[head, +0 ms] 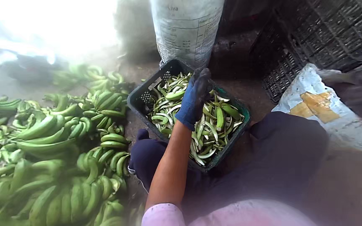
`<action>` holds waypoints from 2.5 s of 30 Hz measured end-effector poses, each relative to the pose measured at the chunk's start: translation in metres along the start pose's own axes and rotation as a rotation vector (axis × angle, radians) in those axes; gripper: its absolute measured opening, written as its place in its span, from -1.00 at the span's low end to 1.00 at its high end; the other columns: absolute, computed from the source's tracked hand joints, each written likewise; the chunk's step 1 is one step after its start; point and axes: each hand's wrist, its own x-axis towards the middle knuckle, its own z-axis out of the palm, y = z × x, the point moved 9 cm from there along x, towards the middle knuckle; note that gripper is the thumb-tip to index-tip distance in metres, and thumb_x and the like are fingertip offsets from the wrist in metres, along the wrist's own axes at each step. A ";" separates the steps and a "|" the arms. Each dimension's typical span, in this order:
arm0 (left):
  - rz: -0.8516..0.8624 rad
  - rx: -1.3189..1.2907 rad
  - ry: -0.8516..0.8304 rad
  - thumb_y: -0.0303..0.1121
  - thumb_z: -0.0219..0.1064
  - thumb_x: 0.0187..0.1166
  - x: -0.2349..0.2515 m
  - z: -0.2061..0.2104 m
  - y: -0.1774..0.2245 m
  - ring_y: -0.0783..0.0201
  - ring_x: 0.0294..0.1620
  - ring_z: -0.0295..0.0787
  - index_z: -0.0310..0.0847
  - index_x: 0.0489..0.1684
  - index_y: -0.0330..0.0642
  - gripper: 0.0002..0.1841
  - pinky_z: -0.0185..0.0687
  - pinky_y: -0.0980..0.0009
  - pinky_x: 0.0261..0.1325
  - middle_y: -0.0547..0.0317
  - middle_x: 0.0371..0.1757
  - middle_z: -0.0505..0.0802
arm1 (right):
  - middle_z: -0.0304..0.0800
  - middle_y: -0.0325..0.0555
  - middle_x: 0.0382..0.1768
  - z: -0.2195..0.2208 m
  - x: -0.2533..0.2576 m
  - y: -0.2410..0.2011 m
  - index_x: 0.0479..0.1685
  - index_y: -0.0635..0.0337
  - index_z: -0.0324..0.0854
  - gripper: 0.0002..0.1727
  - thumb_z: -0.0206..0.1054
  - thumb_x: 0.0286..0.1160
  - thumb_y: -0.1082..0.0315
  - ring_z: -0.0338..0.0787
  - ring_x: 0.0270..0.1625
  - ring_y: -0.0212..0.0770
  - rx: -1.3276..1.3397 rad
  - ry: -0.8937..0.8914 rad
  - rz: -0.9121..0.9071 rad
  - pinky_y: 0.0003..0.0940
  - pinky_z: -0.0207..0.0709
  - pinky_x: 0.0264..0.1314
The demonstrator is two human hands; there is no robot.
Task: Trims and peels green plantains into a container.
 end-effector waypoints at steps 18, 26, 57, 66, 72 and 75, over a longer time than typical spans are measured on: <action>0.013 0.346 0.109 0.04 0.07 0.77 -0.018 -0.070 -0.012 0.13 0.67 0.43 0.07 0.87 -0.01 -0.31 0.37 -0.01 0.64 0.03 0.74 0.45 | 0.85 -0.09 -0.15 0.314 -0.026 -0.094 0.34 0.08 0.63 -0.68 0.26 0.68 0.31 0.82 -0.31 -0.29 0.303 -1.034 0.209 -0.41 0.74 -0.24; 0.101 -0.003 -0.118 -0.11 -0.05 0.82 -0.017 -0.031 -0.015 0.32 0.00 0.72 0.46 0.51 -0.20 -0.53 0.71 0.30 0.05 0.07 0.09 0.78 | 0.86 -0.08 -0.02 0.302 -0.029 -0.180 0.28 0.03 0.66 -0.57 0.46 0.44 0.14 0.87 -0.10 -0.17 0.654 -1.153 -0.135 -0.25 0.81 -0.06; 0.007 -0.717 0.255 -0.01 -0.37 0.87 -0.037 -0.032 -0.035 0.43 -0.14 0.78 0.59 0.13 -0.01 -0.46 0.73 0.42 -0.12 0.31 -0.17 0.83 | 0.70 0.23 0.30 0.321 0.003 -0.147 0.38 0.19 0.61 -0.42 0.57 0.36 0.16 0.69 0.36 0.27 -0.529 -0.571 -0.323 0.32 0.54 0.33; -0.451 -0.076 -0.170 0.02 -0.03 0.85 -0.049 -0.002 -0.090 0.17 -0.21 0.81 0.50 0.33 -0.14 -0.55 0.81 0.20 -0.15 0.04 -0.12 0.80 | 0.69 0.21 0.32 0.307 0.033 -0.126 0.43 0.00 0.64 -0.43 0.56 0.33 0.30 0.69 0.33 0.35 -0.745 -0.450 -0.393 0.39 0.57 0.19; -0.419 -0.090 -0.256 0.04 0.04 0.81 -0.055 0.006 -0.081 0.16 -0.21 0.82 0.52 0.28 -0.17 -0.54 0.83 0.21 -0.08 0.02 -0.16 0.81 | 0.78 0.14 0.22 0.280 0.049 -0.108 0.37 -0.10 0.67 -0.52 0.50 0.40 0.18 0.76 0.24 0.32 -0.674 -0.356 -0.156 0.47 0.58 0.11; -0.421 -0.050 -0.320 -0.05 0.15 0.80 -0.071 0.012 -0.074 0.14 -0.19 0.87 0.50 0.36 -0.24 -0.55 0.86 0.23 -0.05 -0.04 -0.12 0.84 | 0.82 0.10 0.16 0.251 0.080 -0.048 0.44 -0.11 0.61 -0.55 0.38 0.59 0.11 0.83 0.12 0.17 -0.281 -0.369 0.062 0.34 0.64 0.12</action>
